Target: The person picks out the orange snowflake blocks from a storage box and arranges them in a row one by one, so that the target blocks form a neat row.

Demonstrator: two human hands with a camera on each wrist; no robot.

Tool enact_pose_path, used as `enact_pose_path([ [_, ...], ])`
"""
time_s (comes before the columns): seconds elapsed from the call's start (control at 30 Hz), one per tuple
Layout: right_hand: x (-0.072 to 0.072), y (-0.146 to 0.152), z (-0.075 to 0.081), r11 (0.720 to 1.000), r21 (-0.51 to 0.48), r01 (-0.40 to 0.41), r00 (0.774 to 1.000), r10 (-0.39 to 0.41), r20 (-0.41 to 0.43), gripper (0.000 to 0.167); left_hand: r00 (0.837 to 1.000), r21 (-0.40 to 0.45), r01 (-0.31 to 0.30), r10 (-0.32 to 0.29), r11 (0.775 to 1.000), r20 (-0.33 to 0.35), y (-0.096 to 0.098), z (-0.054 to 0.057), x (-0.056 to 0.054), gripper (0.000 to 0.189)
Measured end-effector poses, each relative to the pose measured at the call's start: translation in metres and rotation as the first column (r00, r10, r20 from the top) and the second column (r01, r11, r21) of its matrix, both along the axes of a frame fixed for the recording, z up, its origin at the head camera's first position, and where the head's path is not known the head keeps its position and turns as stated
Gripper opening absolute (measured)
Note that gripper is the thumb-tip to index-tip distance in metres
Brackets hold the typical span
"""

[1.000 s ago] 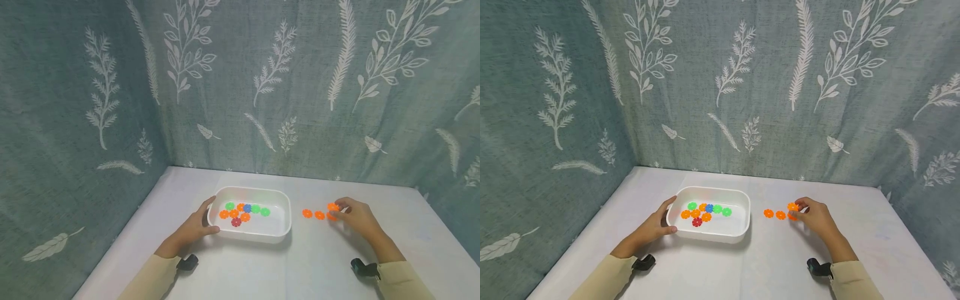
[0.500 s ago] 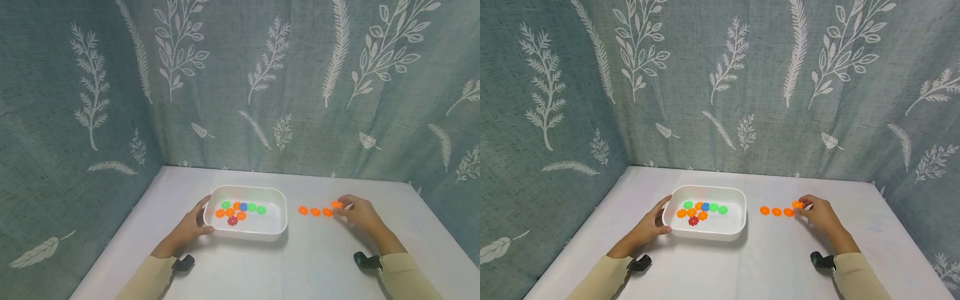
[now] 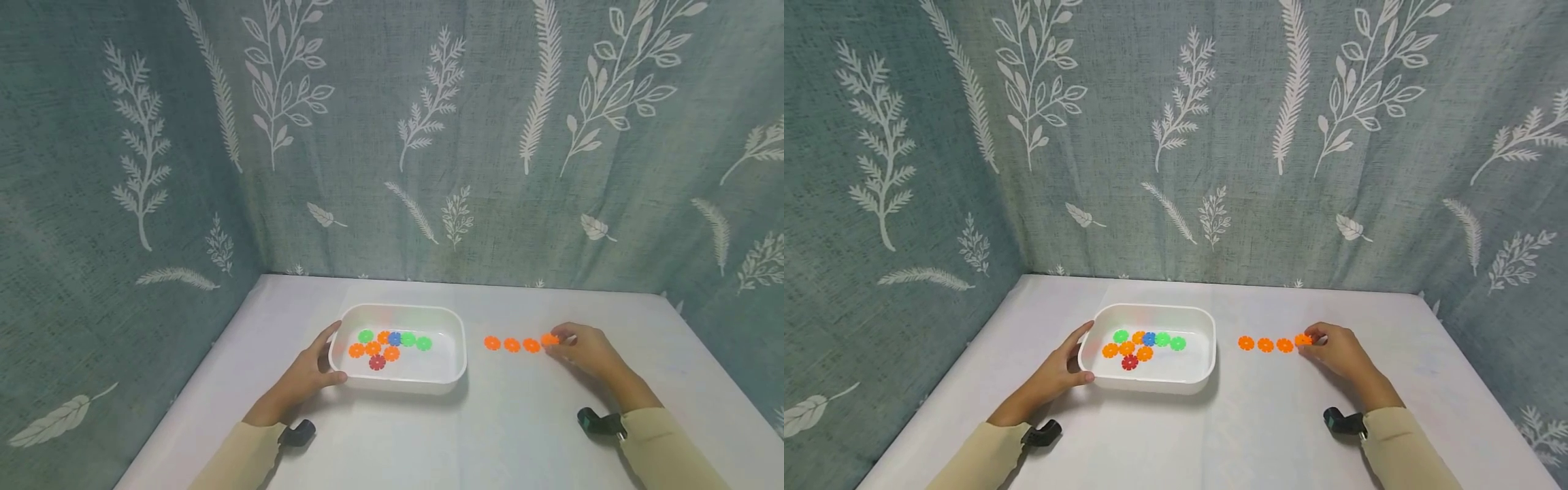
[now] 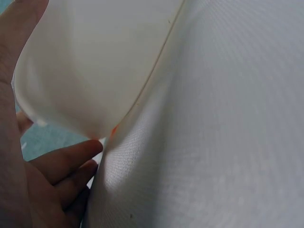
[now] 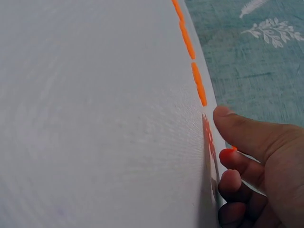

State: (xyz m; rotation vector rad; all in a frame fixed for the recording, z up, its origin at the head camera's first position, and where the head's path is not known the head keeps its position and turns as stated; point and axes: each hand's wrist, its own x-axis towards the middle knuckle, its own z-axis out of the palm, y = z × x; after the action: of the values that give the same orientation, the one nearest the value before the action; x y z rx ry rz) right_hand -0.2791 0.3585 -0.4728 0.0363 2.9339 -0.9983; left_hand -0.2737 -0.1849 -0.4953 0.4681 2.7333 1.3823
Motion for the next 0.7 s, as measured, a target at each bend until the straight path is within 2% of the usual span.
enact_pose_path([
  [0.3, 0.0006, 0.0009, -0.0022, 0.999, 0.036, -0.009, 1.000, 0.010, -0.018, 0.046, 1.000, -0.006, 0.006, -0.006, 1.000, -0.007, -0.0002, -0.0004, -0.0002, 0.106],
  [0.7, 0.0013, -0.0004, -0.0015, 0.998, 0.054, -0.008, 1.000, 0.007, 0.010, 0.045, 1.000, -0.006, -0.003, 0.003, 1.000, 0.006, 0.0008, -0.0017, 0.0005, 0.106],
])
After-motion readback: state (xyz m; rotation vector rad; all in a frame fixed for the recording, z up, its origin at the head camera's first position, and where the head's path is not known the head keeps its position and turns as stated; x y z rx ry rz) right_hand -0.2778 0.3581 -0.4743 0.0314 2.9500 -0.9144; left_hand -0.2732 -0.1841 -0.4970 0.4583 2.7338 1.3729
